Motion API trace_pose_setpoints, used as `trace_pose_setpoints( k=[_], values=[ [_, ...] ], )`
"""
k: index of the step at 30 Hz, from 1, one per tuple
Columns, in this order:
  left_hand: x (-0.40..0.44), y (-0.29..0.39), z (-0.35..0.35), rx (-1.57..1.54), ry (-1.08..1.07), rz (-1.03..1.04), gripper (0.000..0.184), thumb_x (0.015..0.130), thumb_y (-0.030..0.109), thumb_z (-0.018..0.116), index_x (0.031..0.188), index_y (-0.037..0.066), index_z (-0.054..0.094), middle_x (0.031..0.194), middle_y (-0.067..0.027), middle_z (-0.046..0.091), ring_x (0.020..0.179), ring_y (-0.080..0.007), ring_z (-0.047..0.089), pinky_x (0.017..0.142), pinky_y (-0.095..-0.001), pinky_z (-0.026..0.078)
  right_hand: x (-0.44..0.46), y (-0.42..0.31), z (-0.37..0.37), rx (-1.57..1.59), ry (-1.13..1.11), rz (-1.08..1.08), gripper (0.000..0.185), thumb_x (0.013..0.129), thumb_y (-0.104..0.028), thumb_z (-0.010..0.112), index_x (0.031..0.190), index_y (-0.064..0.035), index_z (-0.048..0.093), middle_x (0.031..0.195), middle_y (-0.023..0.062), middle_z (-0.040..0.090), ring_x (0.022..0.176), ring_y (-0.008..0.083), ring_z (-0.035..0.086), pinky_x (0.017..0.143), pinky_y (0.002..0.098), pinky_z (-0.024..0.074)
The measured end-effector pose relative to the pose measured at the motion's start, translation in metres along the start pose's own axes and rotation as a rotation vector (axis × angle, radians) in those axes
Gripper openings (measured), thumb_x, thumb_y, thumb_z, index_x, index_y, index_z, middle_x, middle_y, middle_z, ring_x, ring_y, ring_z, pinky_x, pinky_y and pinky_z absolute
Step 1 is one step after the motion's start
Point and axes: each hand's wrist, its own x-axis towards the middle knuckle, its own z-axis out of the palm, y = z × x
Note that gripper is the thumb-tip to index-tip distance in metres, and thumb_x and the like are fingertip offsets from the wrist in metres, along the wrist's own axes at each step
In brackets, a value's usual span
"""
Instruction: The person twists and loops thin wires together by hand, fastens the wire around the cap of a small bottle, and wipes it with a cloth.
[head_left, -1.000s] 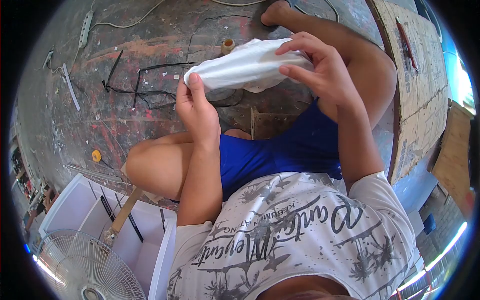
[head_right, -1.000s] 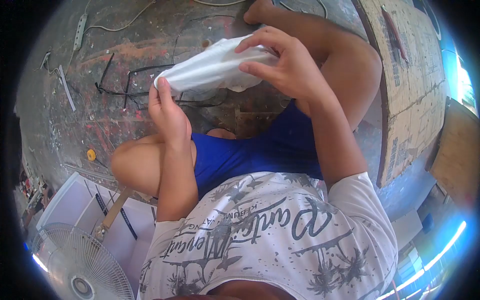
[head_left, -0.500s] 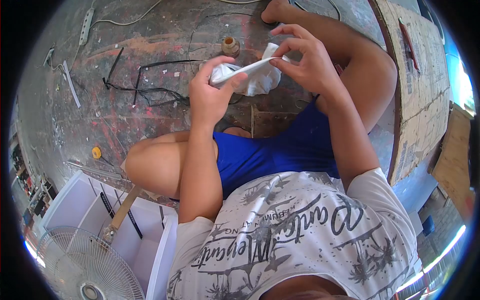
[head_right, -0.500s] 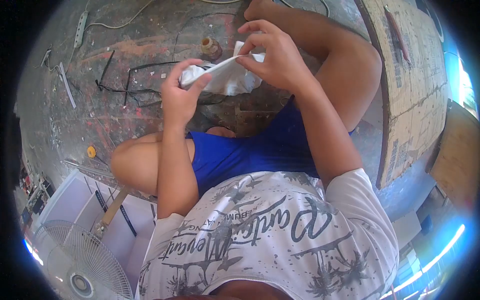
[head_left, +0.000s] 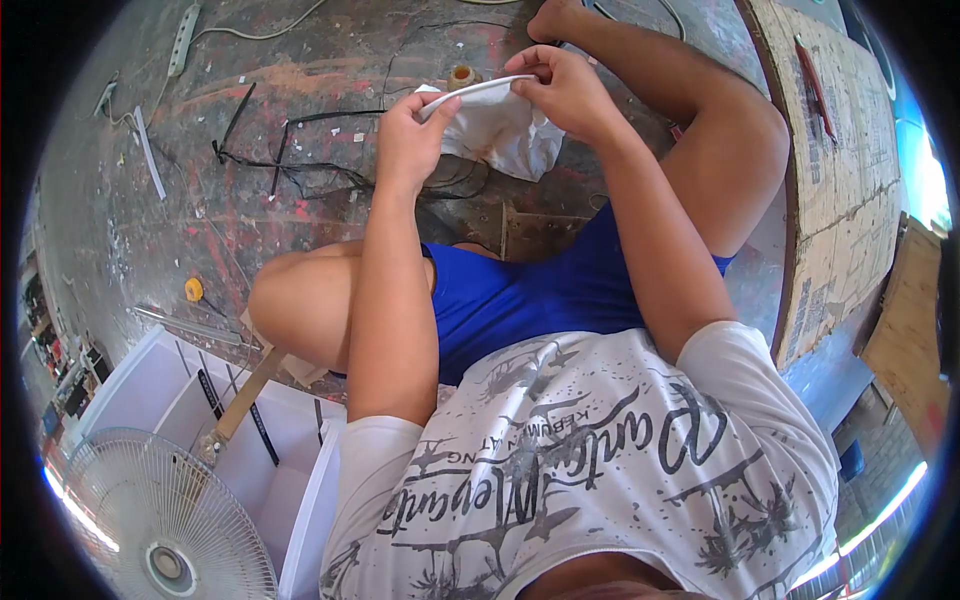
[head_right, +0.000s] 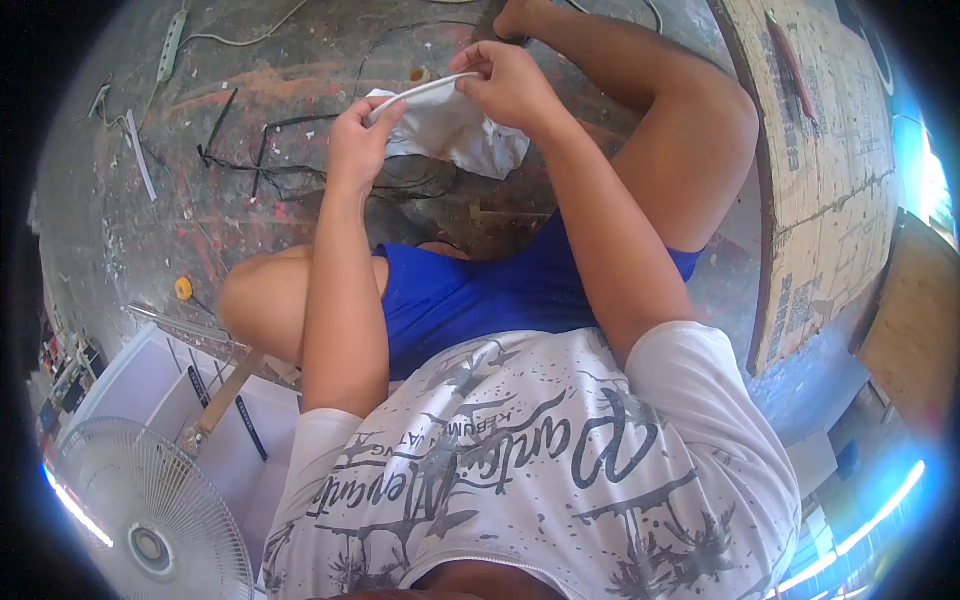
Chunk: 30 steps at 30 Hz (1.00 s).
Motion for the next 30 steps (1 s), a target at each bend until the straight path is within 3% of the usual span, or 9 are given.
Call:
trace_pose_setpoints(
  k=[2, 5, 6, 12, 19, 24, 30],
  values=[
    [0.006, 0.0, 0.007, -0.118, -0.028, -0.086, 0.028, 0.097, 0.026, 0.075, 0.109, 0.002, 0.073, 0.095, 0.0014, 0.068, 0.085, -0.0074, 0.057, 0.074, -0.0248, 0.044, 0.01, 0.009, 0.006, -0.015, 0.016, 0.031, 0.017, 0.091, -0.01, 0.07, 0.104, 0.0004, 0.07, 0.085, 0.0006, 0.069, 0.075, 0.0094, 0.059, 0.067, 0.0265, 0.0463],
    [0.02, -0.016, 0.022, -0.254, 0.056, -0.042, 0.028, 0.097, 0.026, 0.073, 0.11, 0.001, 0.07, 0.094, 0.0022, 0.068, 0.082, -0.0074, 0.056, 0.072, -0.0238, 0.043, 0.022, 0.007, 0.017, -0.029, 0.019, 0.168, 0.019, 0.091, -0.017, 0.07, 0.1, -0.0002, 0.071, 0.083, -0.0002, 0.067, 0.074, 0.0087, 0.056, 0.066, 0.0262, 0.0444],
    [0.024, -0.018, 0.026, -0.24, 0.142, -0.005, 0.023, 0.096, 0.022, 0.071, 0.105, 0.0, 0.069, 0.092, -0.002, 0.07, 0.083, -0.0093, 0.061, 0.075, -0.0268, 0.049, 0.024, 0.011, 0.021, -0.005, 0.019, 0.155, 0.02, 0.092, -0.019, 0.071, 0.097, -0.0008, 0.071, 0.082, -0.0005, 0.066, 0.074, 0.008, 0.055, 0.066, 0.0261, 0.0436],
    [0.046, -0.042, 0.041, -0.211, 0.347, 0.164, 0.026, 0.099, 0.022, 0.066, 0.108, -0.002, 0.066, 0.096, -0.0086, 0.07, 0.085, -0.0161, 0.064, 0.079, -0.0313, 0.051, 0.033, 0.027, 0.046, 0.208, 0.166, 0.031, 0.023, 0.095, -0.026, 0.072, 0.096, -0.0029, 0.07, 0.076, -0.0035, 0.061, 0.071, 0.0052, 0.05, 0.063, 0.0262, 0.0414],
    [0.049, -0.033, 0.053, -0.123, 0.448, 0.163, 0.03, 0.101, 0.026, 0.065, 0.108, -0.003, 0.065, 0.1, -0.0145, 0.071, 0.092, -0.0223, 0.066, 0.085, -0.0362, 0.051, 0.045, 0.047, 0.077, 0.093, 0.485, -0.044, 0.028, 0.096, -0.029, 0.073, 0.094, -0.0007, 0.068, 0.073, 0.0008, 0.065, 0.066, 0.0068, 0.053, 0.058, 0.0295, 0.0438],
    [0.059, -0.037, 0.056, 0.021, 0.486, 0.106, 0.035, 0.1, 0.029, 0.064, 0.11, -0.004, 0.066, 0.107, -0.0206, 0.072, 0.1, -0.0311, 0.067, 0.091, -0.0401, 0.05, 0.055, 0.052, 0.081, 0.035, 0.518, 0.002, 0.029, 0.095, -0.027, 0.074, 0.089, 0.0003, 0.067, 0.069, 0.0053, 0.064, 0.064, 0.0095, 0.055, 0.058, 0.0315, 0.0453],
    [0.062, -0.05, 0.064, 0.048, 0.502, 0.039, 0.039, 0.101, 0.031, 0.063, 0.112, -0.006, 0.067, 0.104, -0.0208, 0.073, 0.097, -0.0315, 0.069, 0.088, -0.0413, 0.051, 0.061, 0.071, 0.091, 0.023, 0.556, -0.024, 0.032, 0.095, -0.027, 0.074, 0.083, 0.0006, 0.063, 0.068, 0.0086, 0.063, 0.062, 0.0124, 0.054, 0.058, 0.0348, 0.0454]
  ],
)
